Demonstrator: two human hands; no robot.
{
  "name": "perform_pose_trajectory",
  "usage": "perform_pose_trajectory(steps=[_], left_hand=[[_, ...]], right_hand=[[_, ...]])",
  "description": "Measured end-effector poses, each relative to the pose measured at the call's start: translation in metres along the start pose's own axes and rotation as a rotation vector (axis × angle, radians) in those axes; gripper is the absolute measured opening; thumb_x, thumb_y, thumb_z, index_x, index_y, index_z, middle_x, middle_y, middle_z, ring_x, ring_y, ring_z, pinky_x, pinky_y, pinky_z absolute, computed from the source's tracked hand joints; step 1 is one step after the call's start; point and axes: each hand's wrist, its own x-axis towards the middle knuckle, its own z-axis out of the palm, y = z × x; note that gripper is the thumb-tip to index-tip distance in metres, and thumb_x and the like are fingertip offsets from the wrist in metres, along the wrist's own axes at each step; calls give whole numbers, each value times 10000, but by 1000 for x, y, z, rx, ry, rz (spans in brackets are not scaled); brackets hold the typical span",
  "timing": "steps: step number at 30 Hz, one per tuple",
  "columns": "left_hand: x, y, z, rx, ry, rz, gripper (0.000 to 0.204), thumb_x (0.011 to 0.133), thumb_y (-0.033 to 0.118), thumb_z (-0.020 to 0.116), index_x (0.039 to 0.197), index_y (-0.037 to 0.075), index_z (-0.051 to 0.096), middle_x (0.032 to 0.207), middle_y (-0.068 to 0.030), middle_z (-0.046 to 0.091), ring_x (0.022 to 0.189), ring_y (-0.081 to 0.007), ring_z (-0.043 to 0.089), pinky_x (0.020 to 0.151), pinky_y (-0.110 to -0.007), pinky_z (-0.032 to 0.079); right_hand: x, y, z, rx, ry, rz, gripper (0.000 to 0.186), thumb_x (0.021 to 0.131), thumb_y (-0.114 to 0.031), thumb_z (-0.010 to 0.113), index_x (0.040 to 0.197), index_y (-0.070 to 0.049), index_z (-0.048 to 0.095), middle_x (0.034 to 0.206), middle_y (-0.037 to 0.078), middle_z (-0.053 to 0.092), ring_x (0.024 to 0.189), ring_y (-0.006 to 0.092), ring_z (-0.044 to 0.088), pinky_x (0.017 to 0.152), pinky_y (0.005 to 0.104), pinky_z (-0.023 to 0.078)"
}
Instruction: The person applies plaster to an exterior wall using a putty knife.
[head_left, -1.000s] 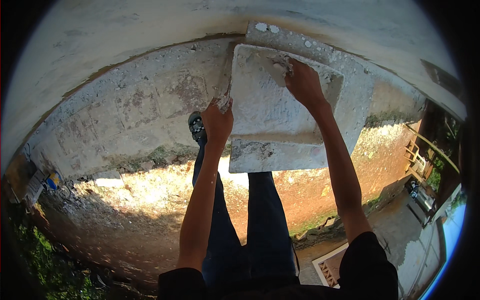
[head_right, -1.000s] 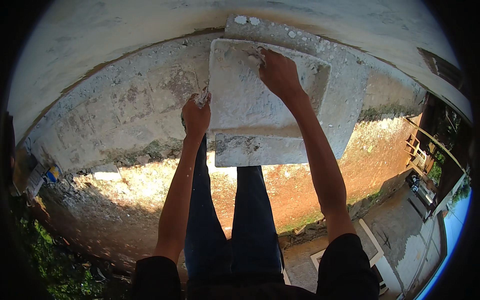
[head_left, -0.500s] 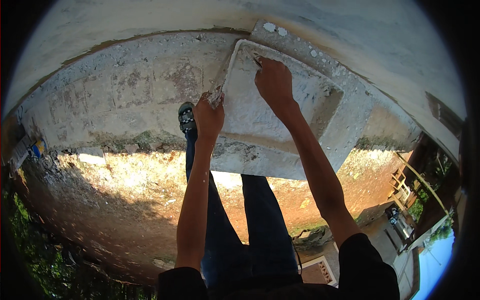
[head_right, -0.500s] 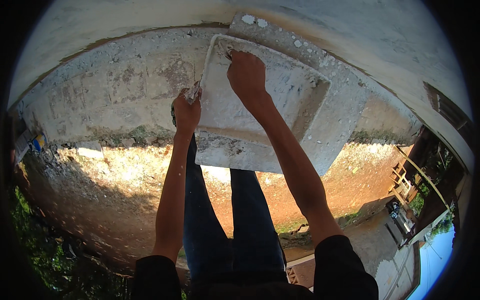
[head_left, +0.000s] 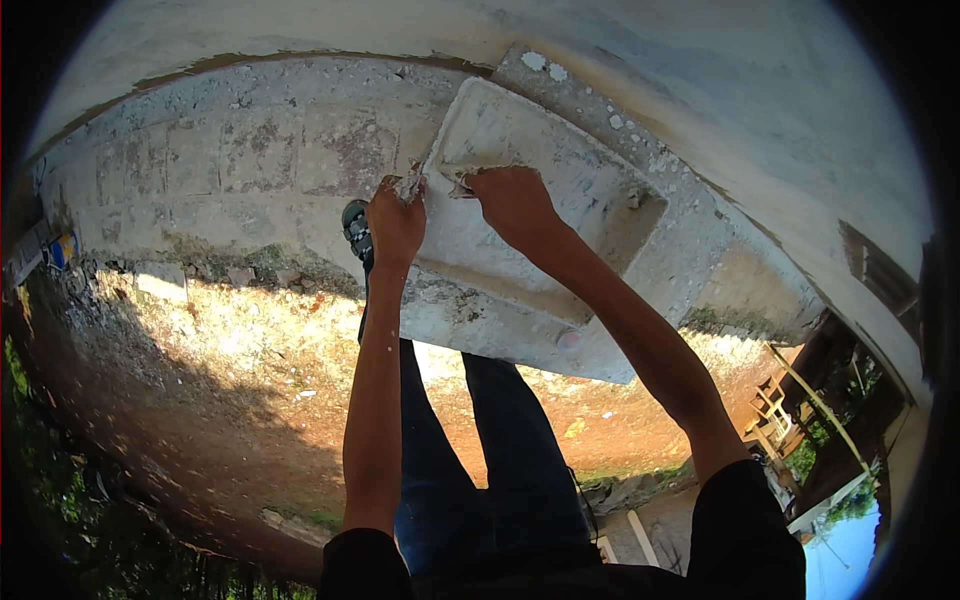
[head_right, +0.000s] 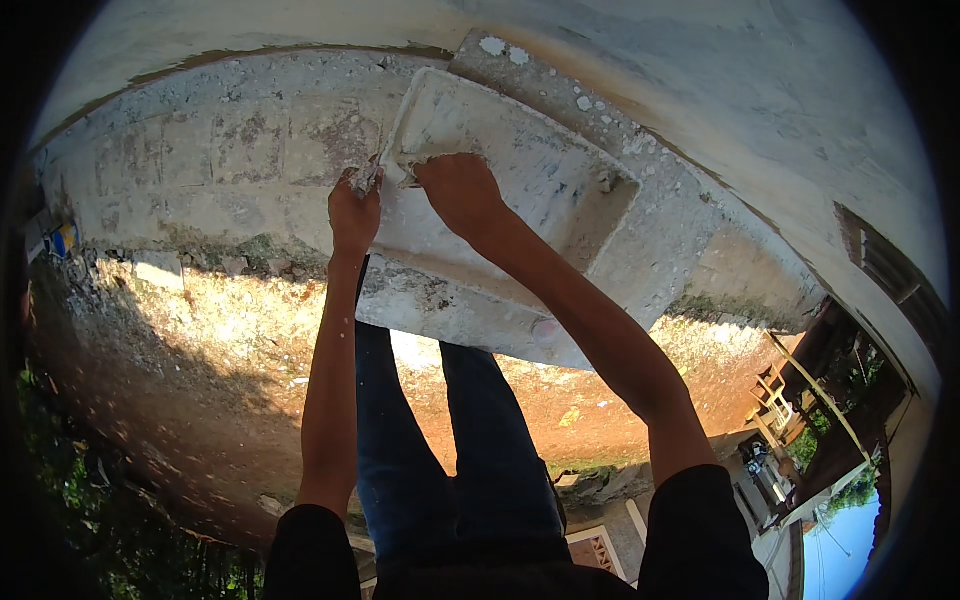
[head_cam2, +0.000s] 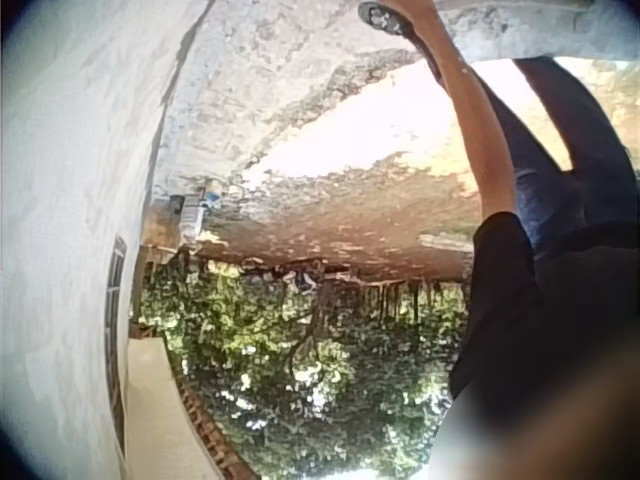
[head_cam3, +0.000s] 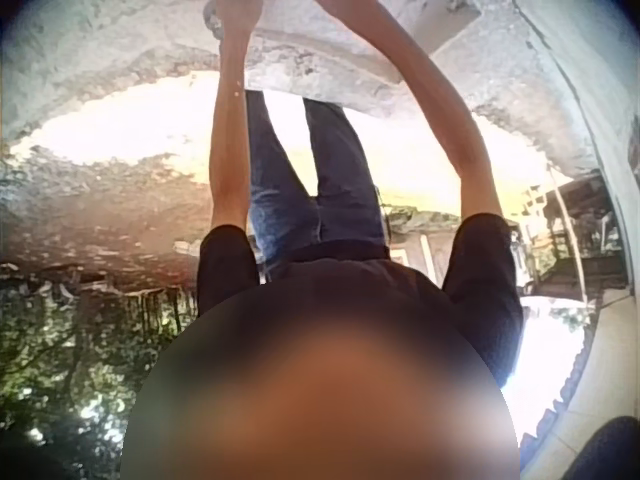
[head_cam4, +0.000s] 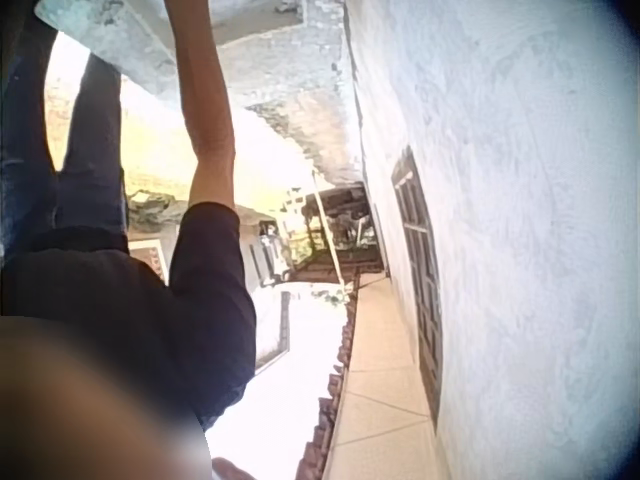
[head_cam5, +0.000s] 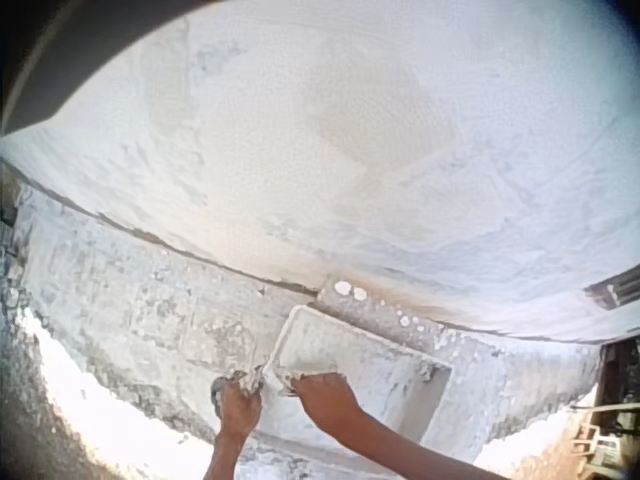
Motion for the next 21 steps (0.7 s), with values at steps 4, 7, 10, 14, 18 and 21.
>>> perform_pose_trajectory(steps=[4,7,10,14,18,21], left_hand=[[-1,-7,1,-72,46,9,241,815,186,639,891,-38,592,802,-264,626,791,-442,601,688,-468,471],[1,5,2,-81,15,-13,256,814,207,639,886,-34,594,798,-267,625,799,-436,600,735,-474,462],[1,1,-2,-22,9,-59,268,812,214,641,891,-38,596,800,-263,627,799,-435,601,733,-468,465],[3,5,-5,-12,-34,-43,257,837,209,632,921,-33,612,822,-249,639,816,-419,613,696,-417,478],[3,-1,-8,18,-20,-49,285,828,234,642,904,-37,598,822,-263,631,837,-432,603,713,-444,475],[2,2,-10,30,-13,-31,298,821,247,650,904,-35,596,825,-264,631,851,-436,599,732,-449,474]], right_hand=[[-3,-5,-20,73,58,260,136,752,-29,533,852,-45,623,760,155,632,720,342,627,654,445,500],[11,18,-35,-32,148,389,246,744,-35,539,967,-50,641,810,180,644,746,365,629,687,458,505],[31,17,-36,-81,178,397,215,760,-38,522,939,-41,640,812,188,645,736,373,635,684,460,511],[40,25,-35,-53,142,424,190,761,-47,517,898,-16,644,821,216,644,747,385,642,694,461,519],[45,13,-28,-41,79,369,146,750,-50,529,835,-13,641,794,219,641,748,383,641,687,474,513],[44,1,-24,-113,-38,394,235,759,-55,531,962,-43,649,837,211,642,775,385,629,730,466,503]])
